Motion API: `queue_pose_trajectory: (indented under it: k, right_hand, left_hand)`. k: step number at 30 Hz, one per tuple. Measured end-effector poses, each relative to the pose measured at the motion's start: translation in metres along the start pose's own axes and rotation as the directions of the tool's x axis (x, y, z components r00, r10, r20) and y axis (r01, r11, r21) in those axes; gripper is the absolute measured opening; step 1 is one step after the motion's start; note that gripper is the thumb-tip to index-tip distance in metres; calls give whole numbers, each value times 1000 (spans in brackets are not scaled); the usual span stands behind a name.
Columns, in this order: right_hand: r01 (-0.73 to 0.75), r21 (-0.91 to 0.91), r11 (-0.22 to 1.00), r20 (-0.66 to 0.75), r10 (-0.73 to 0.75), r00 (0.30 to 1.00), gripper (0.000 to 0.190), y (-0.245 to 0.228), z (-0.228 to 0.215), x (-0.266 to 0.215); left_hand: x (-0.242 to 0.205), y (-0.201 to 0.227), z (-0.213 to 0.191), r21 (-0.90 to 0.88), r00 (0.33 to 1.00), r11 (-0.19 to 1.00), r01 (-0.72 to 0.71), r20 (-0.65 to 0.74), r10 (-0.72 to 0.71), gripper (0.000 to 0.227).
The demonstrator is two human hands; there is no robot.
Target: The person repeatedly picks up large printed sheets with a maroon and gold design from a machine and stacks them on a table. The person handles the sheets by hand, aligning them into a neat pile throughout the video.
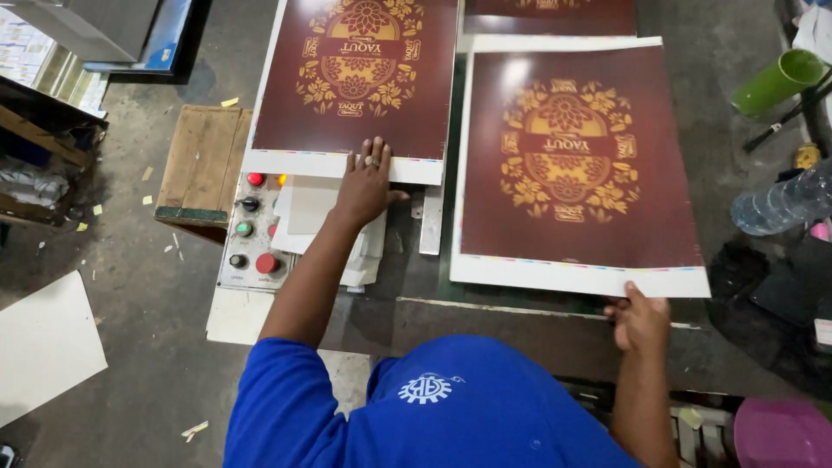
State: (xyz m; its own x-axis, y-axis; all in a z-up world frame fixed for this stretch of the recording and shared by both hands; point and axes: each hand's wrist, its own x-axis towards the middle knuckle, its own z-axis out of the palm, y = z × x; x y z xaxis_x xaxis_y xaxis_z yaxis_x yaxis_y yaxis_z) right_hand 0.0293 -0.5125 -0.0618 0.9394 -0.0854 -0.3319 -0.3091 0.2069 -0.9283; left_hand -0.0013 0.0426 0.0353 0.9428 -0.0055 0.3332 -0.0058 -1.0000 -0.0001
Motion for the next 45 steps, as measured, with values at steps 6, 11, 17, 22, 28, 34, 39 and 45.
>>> queue_pose_trajectory:
  k: [6, 11, 17, 22, 28, 34, 39, 45]
  right_hand:
    - [-9, -36, 999, 64, 11, 998, 28, 12, -13, 22]
    - [-11, -92, 996, 120, 23, 993, 28, 5, 41, 50]
    - [-7, -107, 994, 222, 30, 975, 28, -6, 88, 126]
    - [-126, -101, 987, 295, 150, 944, 36, -31, 109, 120]
    - [-119, -183, 976, 325, 175, 929, 57, 2, 122, 42]
    - [-84, -108, 991, 701, 136, 700, 54, -14, 173, -59]
    - [-221, 176, 959, 528, 97, 844, 32, 33, 140, -47]
    - [75, 159, 984, 115, -94, 989, 35, 25, 44, -52]
  left_hand:
    - [-16, -19, 30, 98, 985, 992, -79, -143, 93, 32]
    - [-4, -8, -6, -35, 981, 991, 131, 150, -124, 17]
    - [-10, -8, -6, 24, 993, 996, -88, -71, 90, 22]
    - [-4, -25, -24, -106, 983, 993, -58, 169, 76, 31]
    - [-4, 24, -66, -144, 961, 985, 98, -245, -132, 19]
    - [-35, 159, -42, -188, 965, 947, -260, -27, 260, 42]
    - [-38, 192, -61, -323, 824, 788, -524, -426, 374, 49]
    - [-20, 88, -32, -239, 942, 955, 177, 322, -94, 54]
